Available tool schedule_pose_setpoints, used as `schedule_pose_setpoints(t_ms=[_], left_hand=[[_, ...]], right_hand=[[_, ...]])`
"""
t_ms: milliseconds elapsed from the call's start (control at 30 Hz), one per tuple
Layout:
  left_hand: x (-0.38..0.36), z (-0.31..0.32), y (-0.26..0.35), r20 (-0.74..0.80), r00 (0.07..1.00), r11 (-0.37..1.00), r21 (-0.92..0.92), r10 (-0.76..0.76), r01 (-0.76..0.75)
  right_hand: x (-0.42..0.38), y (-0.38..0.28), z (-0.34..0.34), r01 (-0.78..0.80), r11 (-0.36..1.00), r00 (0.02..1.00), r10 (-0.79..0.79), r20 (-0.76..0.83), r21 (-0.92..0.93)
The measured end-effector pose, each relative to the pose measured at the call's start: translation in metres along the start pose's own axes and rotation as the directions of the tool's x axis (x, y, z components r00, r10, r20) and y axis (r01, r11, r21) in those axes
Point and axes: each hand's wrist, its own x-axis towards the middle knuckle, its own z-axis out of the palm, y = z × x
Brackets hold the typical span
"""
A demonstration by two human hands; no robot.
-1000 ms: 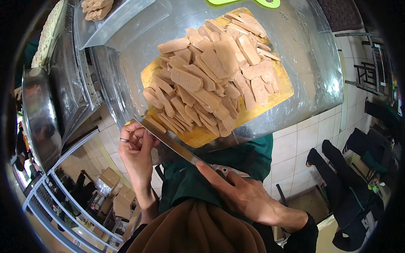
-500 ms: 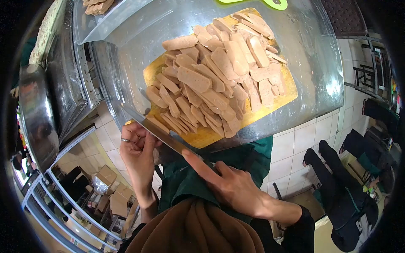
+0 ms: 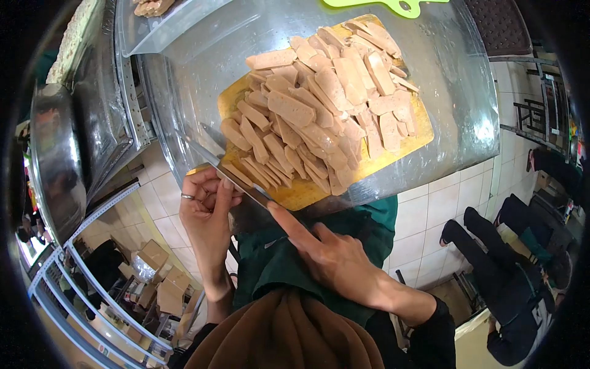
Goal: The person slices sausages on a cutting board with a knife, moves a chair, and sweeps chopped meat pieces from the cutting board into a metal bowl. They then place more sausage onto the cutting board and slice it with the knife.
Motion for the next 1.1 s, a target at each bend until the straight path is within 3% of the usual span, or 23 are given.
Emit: schedule_pose_setpoints(t_ms=[133, 300, 400, 533, 633, 933, 1100], left_hand=[[0.000, 0.000, -0.003, 0.000, 0.999, 0.999, 0.003, 0.043, -0.043], [0.002, -0.001, -0.006, 0.031, 0.994, 0.994, -0.025, 0.105, -0.104], [0.002, -0.002, -0.007, 0.025, 0.995, 0.994, -0.058, 0.096, -0.095], [0.003, -0.003, -0.011, 0.047, 0.993, 0.991, -0.079, 0.109, -0.105], [0.004, -0.004, -0.014, 0.051, 0.991, 0.987, -0.106, 0.123, -0.117], [0.003, -0.004, -0.016, 0.047, 0.991, 0.984, -0.132, 0.125, -0.118], [0.003, -0.004, -0.013, 0.035, 0.996, 0.990, -0.110, 0.087, -0.083]], right_hand=[[-0.003, -0.007, -0.005, -0.041, 0.996, 0.999, 0.040, -0.007, -0.078], [0.021, 0.003, 0.005, 0.092, 0.991, 0.983, -0.105, -0.148, -0.095], [0.015, 0.003, 0.001, 0.084, 0.994, 0.977, -0.096, -0.188, -0.070], [0.007, -0.002, -0.004, 0.046, 0.999, 0.989, -0.046, -0.142, -0.009], [-0.002, -0.028, -0.017, -0.124, 0.992, 0.992, 0.123, 0.040, 0.024], [-0.015, -0.029, -0.018, -0.050, 0.998, 0.998, 0.051, 0.022, -0.042], [-0.017, -0.016, -0.008, 0.025, 0.998, 0.997, -0.029, -0.070, -0.064]])
